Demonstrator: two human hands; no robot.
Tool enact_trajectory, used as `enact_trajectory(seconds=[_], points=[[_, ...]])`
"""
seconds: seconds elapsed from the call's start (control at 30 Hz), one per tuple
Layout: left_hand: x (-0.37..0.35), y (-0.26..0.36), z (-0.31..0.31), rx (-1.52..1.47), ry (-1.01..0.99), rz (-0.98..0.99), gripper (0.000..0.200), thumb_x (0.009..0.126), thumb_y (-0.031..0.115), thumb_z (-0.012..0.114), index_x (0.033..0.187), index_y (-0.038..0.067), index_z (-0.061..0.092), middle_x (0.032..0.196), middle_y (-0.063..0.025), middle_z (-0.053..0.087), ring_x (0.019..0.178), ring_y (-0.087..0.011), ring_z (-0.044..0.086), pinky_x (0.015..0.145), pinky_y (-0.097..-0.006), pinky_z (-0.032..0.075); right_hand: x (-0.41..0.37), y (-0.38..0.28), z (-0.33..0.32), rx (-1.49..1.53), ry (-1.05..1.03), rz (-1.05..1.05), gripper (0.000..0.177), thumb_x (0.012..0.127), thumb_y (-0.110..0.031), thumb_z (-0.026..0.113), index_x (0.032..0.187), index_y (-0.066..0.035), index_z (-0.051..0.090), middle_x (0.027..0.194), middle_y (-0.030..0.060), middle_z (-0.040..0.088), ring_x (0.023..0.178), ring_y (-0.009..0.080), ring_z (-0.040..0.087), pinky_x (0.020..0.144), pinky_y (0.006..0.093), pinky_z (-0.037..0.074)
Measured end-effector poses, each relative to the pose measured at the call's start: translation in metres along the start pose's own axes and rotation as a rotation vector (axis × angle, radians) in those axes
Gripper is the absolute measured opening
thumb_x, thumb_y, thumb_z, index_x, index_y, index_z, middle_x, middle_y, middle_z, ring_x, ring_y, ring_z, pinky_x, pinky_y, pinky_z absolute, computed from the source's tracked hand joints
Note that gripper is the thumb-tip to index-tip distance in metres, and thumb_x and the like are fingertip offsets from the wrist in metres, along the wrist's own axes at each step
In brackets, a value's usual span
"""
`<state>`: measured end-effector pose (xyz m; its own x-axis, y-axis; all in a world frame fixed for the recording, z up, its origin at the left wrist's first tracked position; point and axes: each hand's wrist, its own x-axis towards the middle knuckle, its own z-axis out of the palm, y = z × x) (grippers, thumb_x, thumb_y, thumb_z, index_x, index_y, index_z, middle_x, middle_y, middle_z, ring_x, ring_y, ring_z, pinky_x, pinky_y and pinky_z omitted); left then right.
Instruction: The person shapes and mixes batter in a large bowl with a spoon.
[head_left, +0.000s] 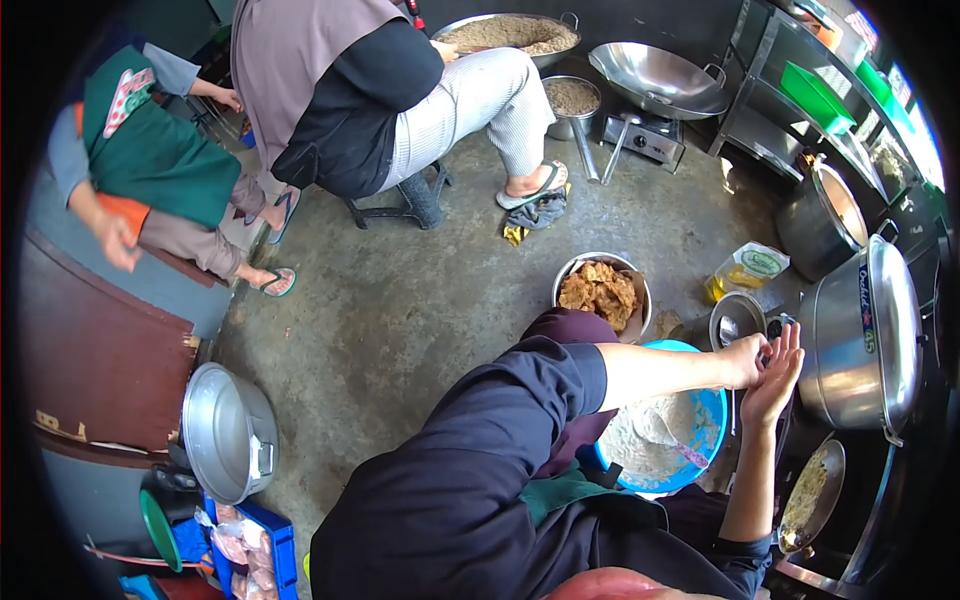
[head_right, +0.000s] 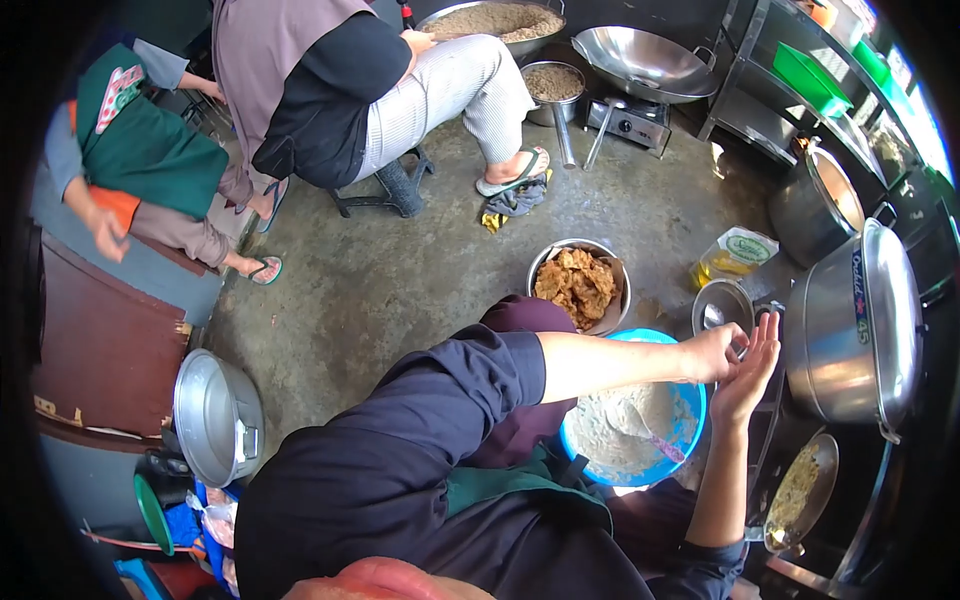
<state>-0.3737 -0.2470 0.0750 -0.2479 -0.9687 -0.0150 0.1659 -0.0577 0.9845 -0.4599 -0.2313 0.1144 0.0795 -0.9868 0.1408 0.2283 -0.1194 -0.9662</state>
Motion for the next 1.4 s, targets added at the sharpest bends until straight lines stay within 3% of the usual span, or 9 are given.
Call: enact_trajectory(seconds=[0.17,0.33,0.43,0.53,0.6,0.93,1.13,1.4], points=[[-0.008,0.013,-0.002,-0.043,0.04,0.023,0.047,0.069,0.006,0.07,0.109,-0.002,0.047,0.073,-0.0072,0.061,0.065,-0.0136,0.059,0.06,-0.0275,0.049,-0.001,0.004,0.0,-0.132,-0.069,-0.047,0.064,0.093,-0.049,0.034,0.143,-0.011,0.024,0.15,0.0091,0.019,0.136,0.0277,0.019,0.108,0.0401,0.022],[-0.008,0.01,-0.001,0.043,0.092,0.096,0.046,0.068,0.013,0.072,0.106,0.0,0.05,0.074,-0.0084,0.063,0.065,-0.0148,0.061,0.062,-0.0297,0.049,-0.005,0.0,0.001,-0.337,-0.114,-0.123,0.059,0.093,-0.043,0.037,0.142,-0.01,0.027,0.144,0.0063,0.029,0.124,0.0189,0.037,0.104,0.0353,0.027],[-0.011,0.011,-0.001,0.187,0.159,0.169,0.04,0.072,0.021,0.069,0.103,0.002,0.054,0.076,-0.0104,0.065,0.069,-0.0205,0.064,0.064,-0.0329,0.049,0.001,0.009,-0.011,-0.379,-0.143,-0.071,0.054,0.095,-0.039,0.034,0.141,-0.01,0.03,0.144,0.0082,0.031,0.127,0.0205,0.034,0.106,0.0356,0.024],[-0.012,0.012,0.0,0.331,0.211,0.206,0.034,0.075,0.028,0.063,0.098,0.004,0.058,0.078,-0.0123,0.066,0.074,-0.0259,0.065,0.068,-0.0359,0.05,0.003,0.013,-0.012,-0.529,-0.128,-0.264,0.051,0.096,-0.035,0.031,0.14,-0.01,0.032,0.144,0.0108,0.031,0.131,0.0226,0.029,0.107,0.0359,0.022],[-0.017,0.02,-0.001,0.375,0.195,0.172,0.031,0.078,0.031,0.06,0.095,0.005,0.06,0.08,-0.0131,0.067,0.078,-0.0279,0.065,0.07,-0.0374,0.05,0.004,0.012,-0.012,-0.554,-0.119,-0.267,0.05,0.096,-0.036,0.03,0.139,-0.01,0.035,0.144,0.0124,0.03,0.133,0.0244,0.027,0.107,0.0368,0.021],[-0.017,0.018,0.001,0.217,0.118,0.273,0.026,0.079,0.026,0.06,0.091,0.003,0.062,0.087,-0.0144,0.068,0.083,-0.0252,0.066,0.076,-0.0351,0.05,0.003,0.003,-0.011,-0.696,-0.052,-0.324,0.051,0.096,-0.04,0.026,0.134,-0.01,0.043,0.146,0.014,0.024,0.133,0.0268,0.025,0.105,0.0385,0.024],[-0.025,0.03,0.001,0.144,0.069,0.234,0.023,0.078,0.018,0.061,0.093,0.001,0.062,0.088,-0.0133,0.068,0.084,-0.0214,0.065,0.077,-0.0319,0.049,0.002,-0.001,-0.007,-0.514,-0.007,-0.241,0.054,0.096,-0.044,0.027,0.134,-0.009,0.043,0.145,0.0128,0.027,0.132,0.0247,0.028,0.101,0.0355,0.03],[-0.025,0.036,-0.001,0.067,0.003,0.177,0.033,0.079,0.014,0.061,0.109,0.004,0.056,0.096,-0.0107,0.066,0.09,-0.0181,0.063,0.08,-0.0305,0.048,0.007,0.008,-0.013,-0.256,0.035,-0.146,0.054,0.096,-0.041,0.033,0.138,-0.006,0.034,0.14,0.008,0.036,0.108,0.0171,0.047,0.089,0.0302,0.04]])
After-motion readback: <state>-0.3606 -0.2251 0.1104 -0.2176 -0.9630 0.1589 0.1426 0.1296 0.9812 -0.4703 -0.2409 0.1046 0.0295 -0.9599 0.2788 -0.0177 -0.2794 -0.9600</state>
